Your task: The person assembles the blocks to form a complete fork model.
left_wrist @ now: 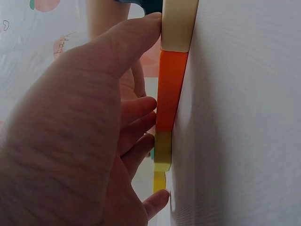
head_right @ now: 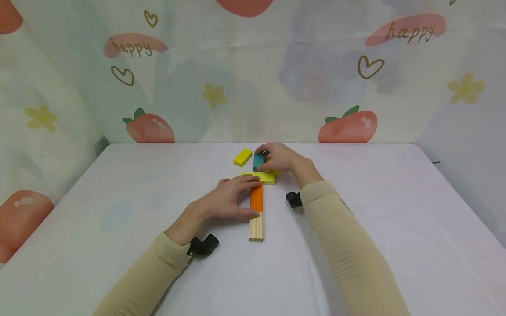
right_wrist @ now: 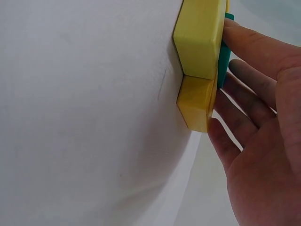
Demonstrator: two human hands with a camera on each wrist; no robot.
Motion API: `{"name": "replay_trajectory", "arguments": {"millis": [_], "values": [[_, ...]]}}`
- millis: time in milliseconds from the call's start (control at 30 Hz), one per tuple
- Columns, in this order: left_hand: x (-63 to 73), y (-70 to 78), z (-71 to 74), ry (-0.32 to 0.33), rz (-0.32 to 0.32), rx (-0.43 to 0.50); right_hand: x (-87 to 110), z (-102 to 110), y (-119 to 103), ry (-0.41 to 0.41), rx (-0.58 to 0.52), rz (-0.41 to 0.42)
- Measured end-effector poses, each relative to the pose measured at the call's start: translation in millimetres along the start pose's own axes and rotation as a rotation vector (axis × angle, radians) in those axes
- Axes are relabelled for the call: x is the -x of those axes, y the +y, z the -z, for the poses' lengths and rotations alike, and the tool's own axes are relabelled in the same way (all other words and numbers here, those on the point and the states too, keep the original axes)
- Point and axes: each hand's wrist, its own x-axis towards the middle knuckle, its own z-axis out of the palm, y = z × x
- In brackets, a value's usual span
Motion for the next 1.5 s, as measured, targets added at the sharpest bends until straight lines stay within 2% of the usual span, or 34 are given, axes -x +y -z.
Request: {"name": "replay_trajectory", "arguments": {"millis": [367,800,1267,1500], "values": [[-0.1,-0.3,-0.4,0.001,0.0,0.001,0.3,-1.5,-3.3,-0.011,0.008,-0.009],[-0.9,-0.2,0.1,-0.006,0.004,0.001,3.9,3.3,-0.1,0.014,0.008,0.045],[-1.2,-0.2,-0.4,-0.001,-0.001,-0.003,1.6,1.2,2.2,0.019,0.016,0.062],[-0.7,-0.9,-0.2,-0.003,0.006,-0.005,2.8,1.1,0.5,0.006,0.018,0.037]]}}
